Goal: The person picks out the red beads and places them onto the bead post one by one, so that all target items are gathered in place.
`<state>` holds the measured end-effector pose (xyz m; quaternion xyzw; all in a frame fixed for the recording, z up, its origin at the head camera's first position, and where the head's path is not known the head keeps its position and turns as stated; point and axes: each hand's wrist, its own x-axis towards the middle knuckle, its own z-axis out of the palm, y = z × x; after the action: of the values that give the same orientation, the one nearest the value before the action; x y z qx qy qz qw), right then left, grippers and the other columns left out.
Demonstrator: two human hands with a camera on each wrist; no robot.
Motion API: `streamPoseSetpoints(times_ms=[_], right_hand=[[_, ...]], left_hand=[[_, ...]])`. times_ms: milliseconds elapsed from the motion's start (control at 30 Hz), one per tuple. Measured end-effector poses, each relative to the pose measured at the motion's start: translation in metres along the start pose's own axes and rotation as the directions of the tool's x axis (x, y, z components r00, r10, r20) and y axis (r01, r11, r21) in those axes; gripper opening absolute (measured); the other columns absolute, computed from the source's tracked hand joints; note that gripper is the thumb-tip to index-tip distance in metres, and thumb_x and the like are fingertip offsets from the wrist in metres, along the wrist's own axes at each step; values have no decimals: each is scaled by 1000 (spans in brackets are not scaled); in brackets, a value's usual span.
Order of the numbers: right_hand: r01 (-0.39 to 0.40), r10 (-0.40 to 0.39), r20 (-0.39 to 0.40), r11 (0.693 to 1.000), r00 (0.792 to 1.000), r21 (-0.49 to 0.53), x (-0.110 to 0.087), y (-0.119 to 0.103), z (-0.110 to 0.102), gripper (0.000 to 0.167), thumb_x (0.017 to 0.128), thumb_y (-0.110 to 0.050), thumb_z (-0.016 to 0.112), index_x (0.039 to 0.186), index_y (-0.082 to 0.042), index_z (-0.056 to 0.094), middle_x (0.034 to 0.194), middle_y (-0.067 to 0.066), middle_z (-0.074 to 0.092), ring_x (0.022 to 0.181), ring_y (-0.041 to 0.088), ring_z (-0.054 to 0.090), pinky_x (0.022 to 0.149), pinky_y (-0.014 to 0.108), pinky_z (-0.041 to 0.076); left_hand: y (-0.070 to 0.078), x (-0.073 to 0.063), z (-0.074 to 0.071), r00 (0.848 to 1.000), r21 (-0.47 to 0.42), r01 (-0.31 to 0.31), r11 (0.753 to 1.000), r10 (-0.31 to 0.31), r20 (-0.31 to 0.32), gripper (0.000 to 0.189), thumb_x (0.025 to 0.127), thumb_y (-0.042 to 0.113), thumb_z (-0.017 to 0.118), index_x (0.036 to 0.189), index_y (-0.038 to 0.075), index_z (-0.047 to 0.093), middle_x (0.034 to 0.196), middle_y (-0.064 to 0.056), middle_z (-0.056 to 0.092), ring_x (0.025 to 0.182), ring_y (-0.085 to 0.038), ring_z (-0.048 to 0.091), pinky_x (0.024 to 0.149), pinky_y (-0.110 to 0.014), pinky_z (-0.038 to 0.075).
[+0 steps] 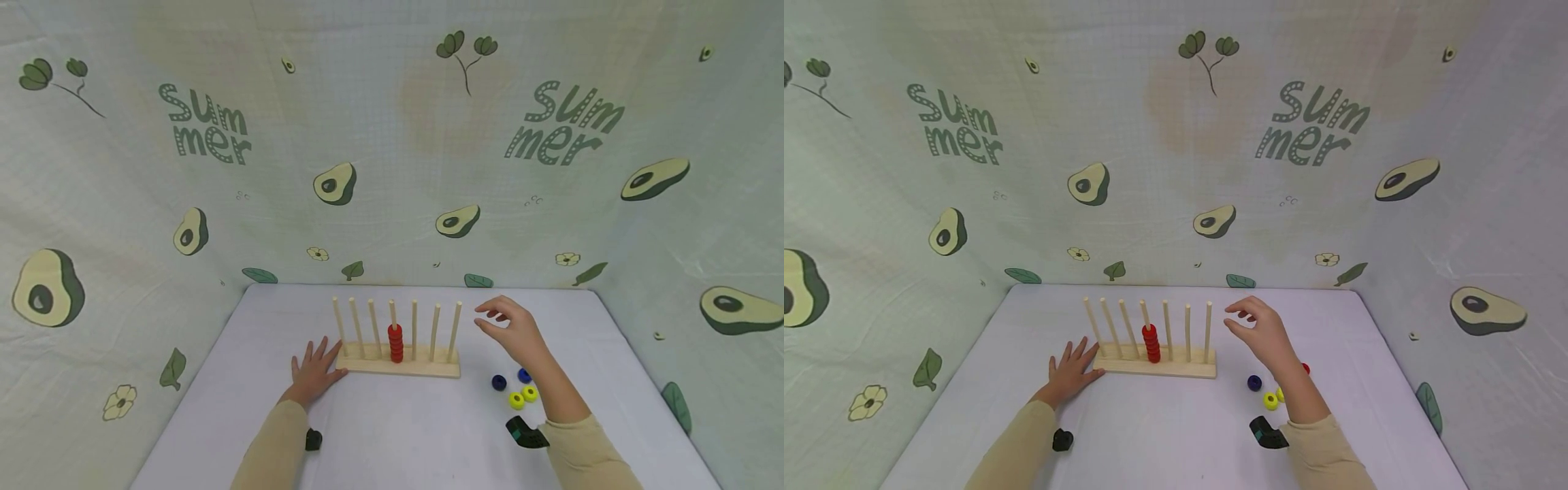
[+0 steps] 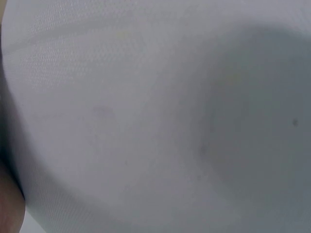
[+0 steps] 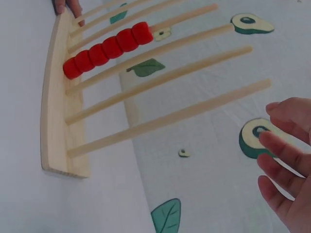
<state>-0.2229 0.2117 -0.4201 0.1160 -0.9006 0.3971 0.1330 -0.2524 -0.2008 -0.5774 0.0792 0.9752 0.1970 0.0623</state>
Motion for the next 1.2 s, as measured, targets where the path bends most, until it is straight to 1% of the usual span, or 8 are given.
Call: streamPoseSetpoints(times_ms=[167, 233, 333, 467, 700, 867, 967, 1200], right_hand=[[-49, 50, 29, 998, 998, -32, -2, 10, -2, 20, 90, -15, 71, 108, -7, 70, 108, 6, 64, 99, 27, 57, 86, 49, 50], [-66, 67, 39, 997, 997, -40, -3, 14, -3, 21, 90, -15, 71, 109, -6, 69, 108, 7, 64, 100, 28, 57, 86, 49, 49], [-91, 94, 49, 994, 994, -52, -4, 19, -2, 20, 90, -15, 71, 108, -6, 69, 108, 8, 64, 100, 29, 57, 86, 49, 49], [-115, 119, 58, 991, 991, -68, -5, 25, -1, 21, 90, -15, 71, 109, -4, 69, 108, 9, 64, 100, 29, 58, 85, 47, 49], [-164, 170, 70, 983, 983, -87, -5, 39, 2, 23, 90, -15, 71, 109, -2, 69, 108, 11, 64, 99, 31, 57, 83, 46, 49], [-200, 208, 71, 975, 976, -100, -5, 49, 5, 24, 90, -16, 71, 109, -3, 69, 108, 13, 63, 98, 33, 56, 83, 46, 50], [-221, 229, 69, 969, 971, -110, -6, 54, 7, 24, 90, -16, 71, 110, -2, 69, 110, 14, 63, 99, 35, 56, 84, 47, 49], [-261, 271, 67, 958, 960, -119, -7, 67, 9, 25, 90, -15, 70, 111, -1, 69, 115, 18, 61, 104, 37, 55, 87, 50, 48]], left_hand=[[-7, 4, 6, 999, 36, 19, 999, -20, 27, 77, 91, 61, 54, 153, 20, 33, 161, -16, 16, 145, -46, 3, 105, -73, -2], [-10, 6, 10, 999, 36, 21, 999, -22, 26, 77, 91, 61, 54, 154, 23, 32, 161, -14, 15, 145, -45, 1, 105, -72, -3], [-13, 7, 12, 1000, 8, 8, 1000, -8, 4, 78, 90, 60, 56, 153, 22, 34, 161, -15, 16, 145, -46, 2, 104, -73, -3], [-12, 6, 10, 1000, -4, 6, 1000, -6, -1, 78, 89, 61, 56, 153, 21, 35, 160, -16, 17, 144, -47, 2, 104, -74, -4], [-7, 4, 7, 1000, 0, 21, 1000, -21, 22, 76, 91, 57, 57, 153, 22, 33, 161, -15, 15, 145, -46, 0, 105, -73, -5], [-8, 5, 9, 1000, -10, 9, 1000, -9, 4, 76, 90, 58, 58, 153, 23, 34, 161, -15, 16, 145, -46, 1, 104, -73, -4], [-5, 3, 6, 1000, -4, 15, 1000, -15, 14, 76, 90, 59, 56, 154, 23, 33, 161, -15, 15, 145, -45, 1, 105, -72, -5], [-1, 0, 2, 1000, 14, 1, 1000, -1, 0, 77, 91, 62, 54, 152, 18, 36, 159, -18, 20, 144, -47, 6, 105, -73, -2]])
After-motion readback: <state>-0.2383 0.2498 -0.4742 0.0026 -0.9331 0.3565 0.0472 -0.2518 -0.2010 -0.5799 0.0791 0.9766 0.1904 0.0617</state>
